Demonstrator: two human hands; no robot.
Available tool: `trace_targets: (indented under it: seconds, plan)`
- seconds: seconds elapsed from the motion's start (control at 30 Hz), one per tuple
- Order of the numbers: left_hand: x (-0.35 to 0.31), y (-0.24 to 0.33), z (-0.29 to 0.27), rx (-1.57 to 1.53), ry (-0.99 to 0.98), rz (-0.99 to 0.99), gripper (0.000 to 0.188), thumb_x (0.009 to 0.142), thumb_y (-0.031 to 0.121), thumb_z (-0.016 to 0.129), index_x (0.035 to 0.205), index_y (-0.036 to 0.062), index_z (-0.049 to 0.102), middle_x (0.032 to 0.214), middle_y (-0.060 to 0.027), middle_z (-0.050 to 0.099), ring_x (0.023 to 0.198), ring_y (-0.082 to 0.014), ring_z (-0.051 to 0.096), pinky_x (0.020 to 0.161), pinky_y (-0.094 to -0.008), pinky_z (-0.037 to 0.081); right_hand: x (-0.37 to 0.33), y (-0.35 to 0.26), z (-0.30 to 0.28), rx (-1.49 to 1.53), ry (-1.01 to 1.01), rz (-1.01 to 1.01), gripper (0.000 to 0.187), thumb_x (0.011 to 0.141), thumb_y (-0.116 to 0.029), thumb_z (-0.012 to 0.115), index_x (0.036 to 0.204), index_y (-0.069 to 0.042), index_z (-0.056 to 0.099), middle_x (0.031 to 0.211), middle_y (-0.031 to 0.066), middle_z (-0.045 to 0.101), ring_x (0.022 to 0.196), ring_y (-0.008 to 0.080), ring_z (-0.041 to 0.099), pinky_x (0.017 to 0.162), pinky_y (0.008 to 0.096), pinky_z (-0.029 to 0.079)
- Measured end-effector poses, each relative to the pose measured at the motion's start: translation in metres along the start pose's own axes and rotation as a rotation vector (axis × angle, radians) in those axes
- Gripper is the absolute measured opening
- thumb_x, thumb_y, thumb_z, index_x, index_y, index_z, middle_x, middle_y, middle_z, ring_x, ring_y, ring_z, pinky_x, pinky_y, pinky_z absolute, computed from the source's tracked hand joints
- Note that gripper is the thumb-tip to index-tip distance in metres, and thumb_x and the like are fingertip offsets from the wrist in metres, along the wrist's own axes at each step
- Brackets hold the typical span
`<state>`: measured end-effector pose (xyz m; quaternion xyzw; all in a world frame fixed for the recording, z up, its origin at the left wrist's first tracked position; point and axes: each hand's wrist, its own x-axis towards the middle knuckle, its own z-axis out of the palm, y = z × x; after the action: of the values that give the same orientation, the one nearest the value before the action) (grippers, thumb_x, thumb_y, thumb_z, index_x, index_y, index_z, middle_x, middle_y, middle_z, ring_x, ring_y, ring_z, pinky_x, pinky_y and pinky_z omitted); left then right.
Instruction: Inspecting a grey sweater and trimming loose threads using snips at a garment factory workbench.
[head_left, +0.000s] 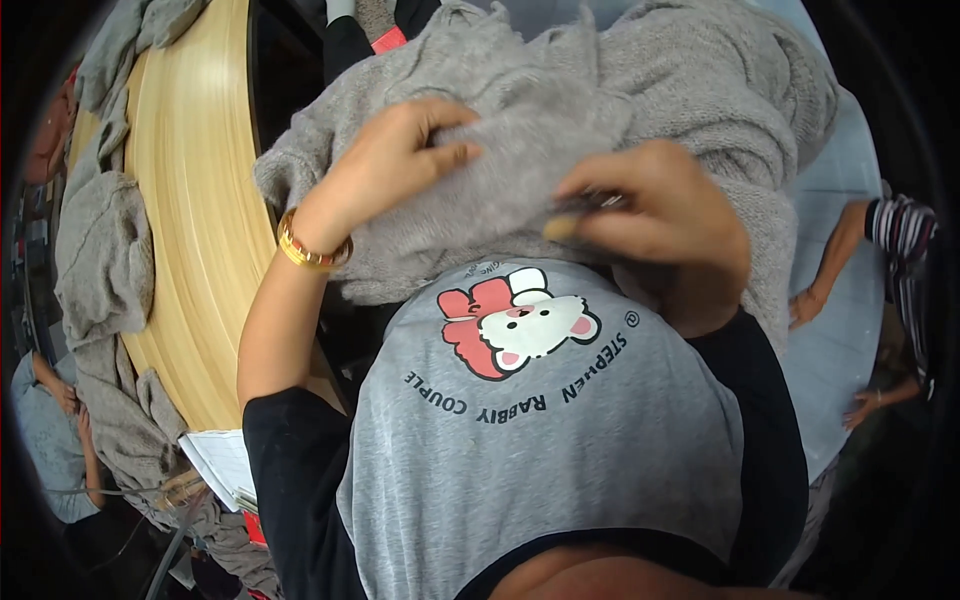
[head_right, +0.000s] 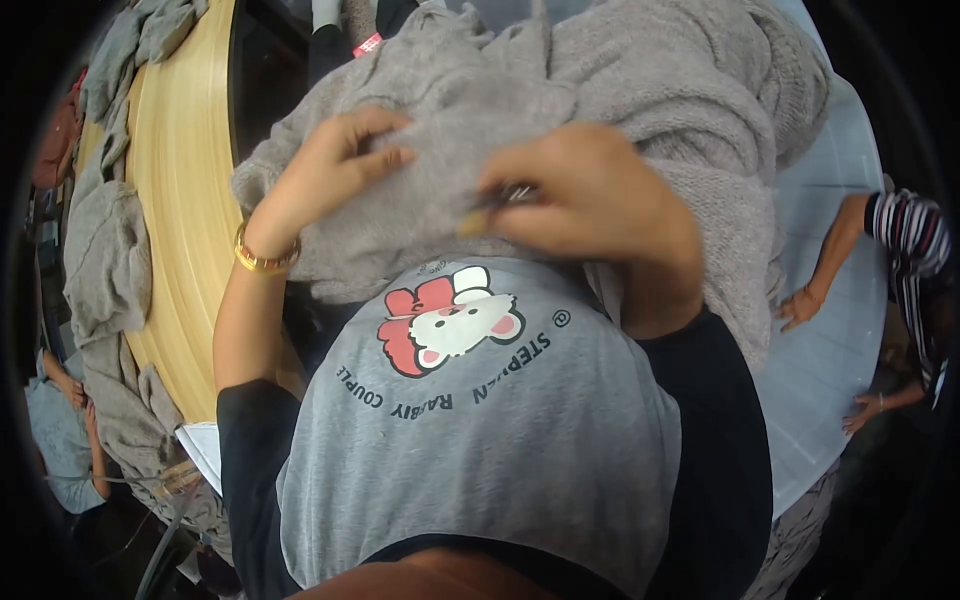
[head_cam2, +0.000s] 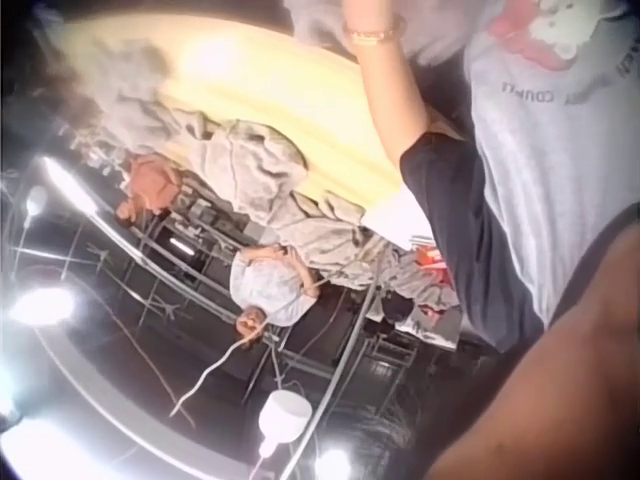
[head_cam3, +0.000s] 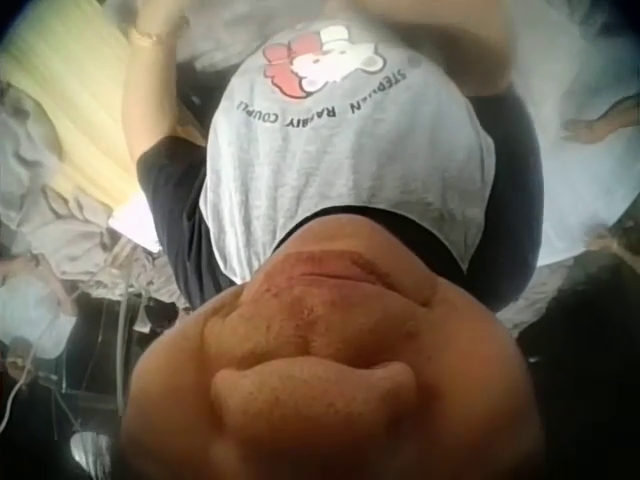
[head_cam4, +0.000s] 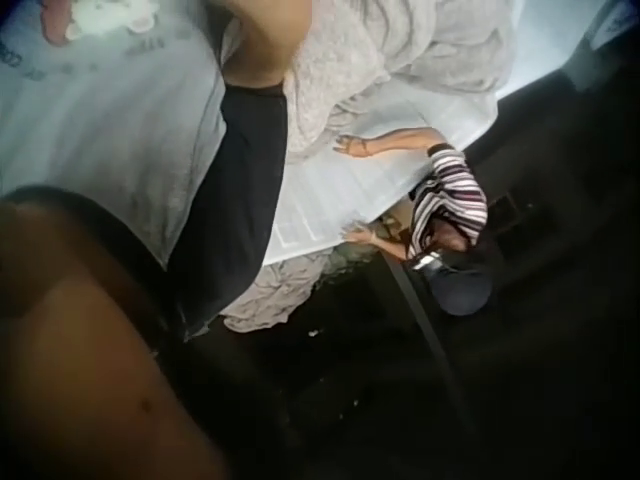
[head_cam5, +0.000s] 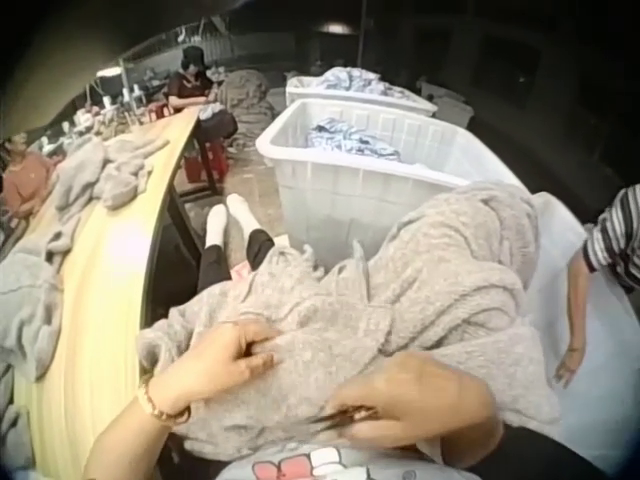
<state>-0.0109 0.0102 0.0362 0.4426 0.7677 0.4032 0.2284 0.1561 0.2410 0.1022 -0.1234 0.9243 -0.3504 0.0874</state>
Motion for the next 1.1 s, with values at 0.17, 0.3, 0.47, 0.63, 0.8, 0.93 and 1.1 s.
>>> trace_targets:
  seconds: [0.17,0.3,0.47,0.63,0.8,0.93,1.1]
  plan:
    - [-0.035,0.034,0.029,-0.24,-0.391,0.148,0.029,0.09,0.012,0.072,0.115,-0.0026,0.068,0.095,-0.0082,0.066,0.084,-0.0162,0.062,0.075,-0.0293,0.049,0.04,0.027,0.003,0.229,0.471,0.201,0.028,0.09,-0.019,0.074,0.11,0.002,0.072,0.075,0.0028,0.067,0.067,0.0061,0.058,0.061,0.0218,0.044]
    - [-0.051,0.045,0.041,-0.264,-0.516,0.088,0.033,0.093,0.018,0.071,0.116,-0.0049,0.068,0.1,-0.0177,0.07,0.092,-0.0268,0.068,0.082,-0.0341,0.052,0.077,0.048,0.026,-0.197,0.482,0.332,0.043,0.093,-0.031,0.071,0.12,0.002,0.071,0.074,0.0044,0.069,0.068,0.0068,0.06,0.06,0.0225,0.044]
    - [-0.04,0.016,-0.031,-0.2,-0.552,0.114,0.03,0.096,0.026,0.066,0.111,0.0014,0.072,0.101,-0.0109,0.075,0.088,-0.0226,0.07,0.08,-0.0341,0.054,0.08,0.07,0.068,0.772,0.035,0.078,0.03,0.095,-0.013,0.068,0.121,0.003,0.07,0.102,0.0133,0.075,0.09,0.0103,0.068,0.082,0.0244,0.053]
    - [0.018,-0.035,-0.09,-0.102,0.099,-0.168,0.028,0.099,0.033,0.06,0.103,0.0103,0.075,0.092,-0.0023,0.073,0.079,-0.0075,0.063,0.067,-0.0231,0.046,0.091,0.031,0.101,0.567,-0.154,-0.083,0.025,0.094,-0.004,0.064,0.116,0.002,0.071,0.108,0.0129,0.075,0.1,0.0173,0.07,0.089,0.0284,0.053]
    - [0.123,-0.06,-0.029,0.184,0.064,-0.146,0.054,0.096,0.05,0.06,0.116,0.0004,0.07,0.108,-0.0133,0.072,0.102,-0.0255,0.067,0.089,-0.035,0.051,0.09,0.005,0.112,0.408,-0.222,-0.061,0.022,0.092,-0.014,0.068,0.11,-0.002,0.074,0.096,0.0152,0.076,0.082,0.0214,0.072,0.075,0.0331,0.053]
    - [0.191,-0.069,0.014,0.397,0.055,-0.173,0.076,0.087,0.067,0.059,0.118,-0.0021,0.07,0.12,-0.0249,0.068,0.117,-0.0407,0.063,0.101,-0.0443,0.048,0.097,0.013,0.122,0.438,-0.217,-0.103,0.023,0.092,-0.019,0.068,0.107,-0.003,0.075,0.092,0.0152,0.075,0.078,0.0265,0.071,0.072,0.0371,0.052]
    - [0.233,-0.081,0.039,0.622,-0.114,-0.123,0.06,0.083,0.052,0.072,0.119,0.0032,0.072,0.12,-0.0239,0.069,0.117,-0.0366,0.065,0.101,-0.0412,0.05,0.095,0.02,0.114,0.401,-0.279,-0.072,0.023,0.092,-0.019,0.067,0.105,-0.003,0.075,0.094,0.0161,0.075,0.085,0.0301,0.072,0.076,0.0388,0.053]
